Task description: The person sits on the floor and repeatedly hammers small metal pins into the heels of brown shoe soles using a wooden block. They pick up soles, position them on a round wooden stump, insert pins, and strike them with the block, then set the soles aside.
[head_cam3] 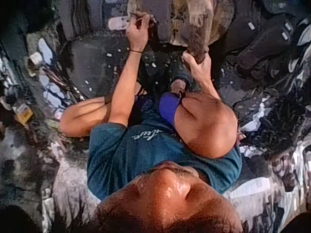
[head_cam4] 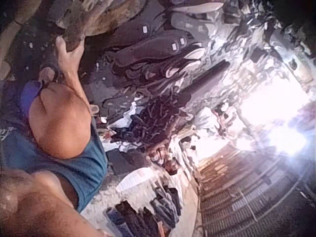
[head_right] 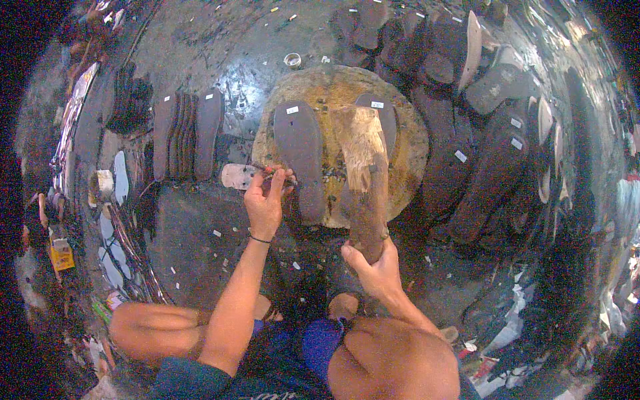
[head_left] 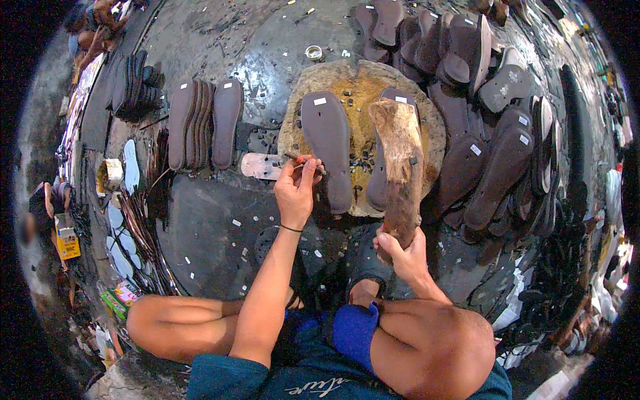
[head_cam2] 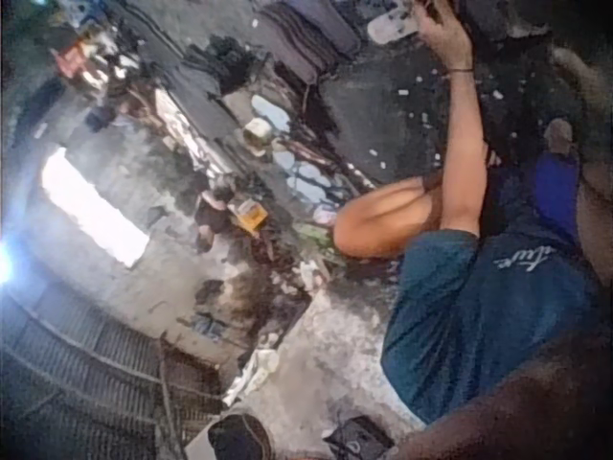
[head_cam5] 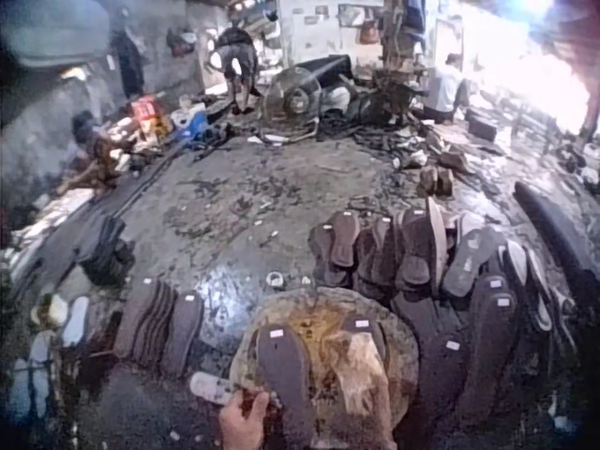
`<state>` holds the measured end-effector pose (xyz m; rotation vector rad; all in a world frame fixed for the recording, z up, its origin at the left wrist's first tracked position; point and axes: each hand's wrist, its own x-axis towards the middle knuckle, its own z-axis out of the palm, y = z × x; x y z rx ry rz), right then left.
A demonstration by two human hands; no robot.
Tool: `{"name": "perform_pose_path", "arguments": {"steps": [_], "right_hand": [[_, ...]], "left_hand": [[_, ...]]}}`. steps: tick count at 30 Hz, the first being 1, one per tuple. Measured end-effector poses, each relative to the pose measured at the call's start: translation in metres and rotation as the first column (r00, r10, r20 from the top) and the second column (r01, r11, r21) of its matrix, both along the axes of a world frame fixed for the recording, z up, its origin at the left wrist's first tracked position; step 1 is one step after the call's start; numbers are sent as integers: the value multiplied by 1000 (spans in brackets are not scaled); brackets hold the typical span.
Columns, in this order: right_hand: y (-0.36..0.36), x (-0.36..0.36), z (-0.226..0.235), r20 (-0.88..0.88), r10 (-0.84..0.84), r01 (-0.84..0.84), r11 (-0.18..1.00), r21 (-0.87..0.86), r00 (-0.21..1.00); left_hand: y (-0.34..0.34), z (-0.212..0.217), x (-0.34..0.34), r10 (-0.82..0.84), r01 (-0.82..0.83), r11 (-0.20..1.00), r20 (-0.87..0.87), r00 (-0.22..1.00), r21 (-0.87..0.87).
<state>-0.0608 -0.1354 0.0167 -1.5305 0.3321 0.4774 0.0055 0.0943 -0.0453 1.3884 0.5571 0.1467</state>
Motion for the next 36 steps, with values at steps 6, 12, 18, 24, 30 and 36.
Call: {"name": "perform_pose_path", "arguments": {"steps": [6,12,18,24,30,36], "right_hand": [[0,30,66,-9,41,-41,998,42,999],[2,53,109,86,222,-224,975,3,971],[-39,20,9,-268,608,-625,780,29,747],[-104,-116,-26,-313,-178,120,973,-196,933],[-53,-55,11,469,212,266,597,-757,857],[43,46,-28,338,503,-61,622,-781,795]], "left_hand": [[6,2,0,-115,109,911,-9,993,397],[-3,9,-4,-156,62,763,90,984,644],[9,-11,-9,-365,141,616,123,923,775],[26,9,12,-134,138,990,-139,981,25],[64,7,38,89,-98,980,-61,994,-172],[173,-60,65,155,-138,700,40,987,701]]}}
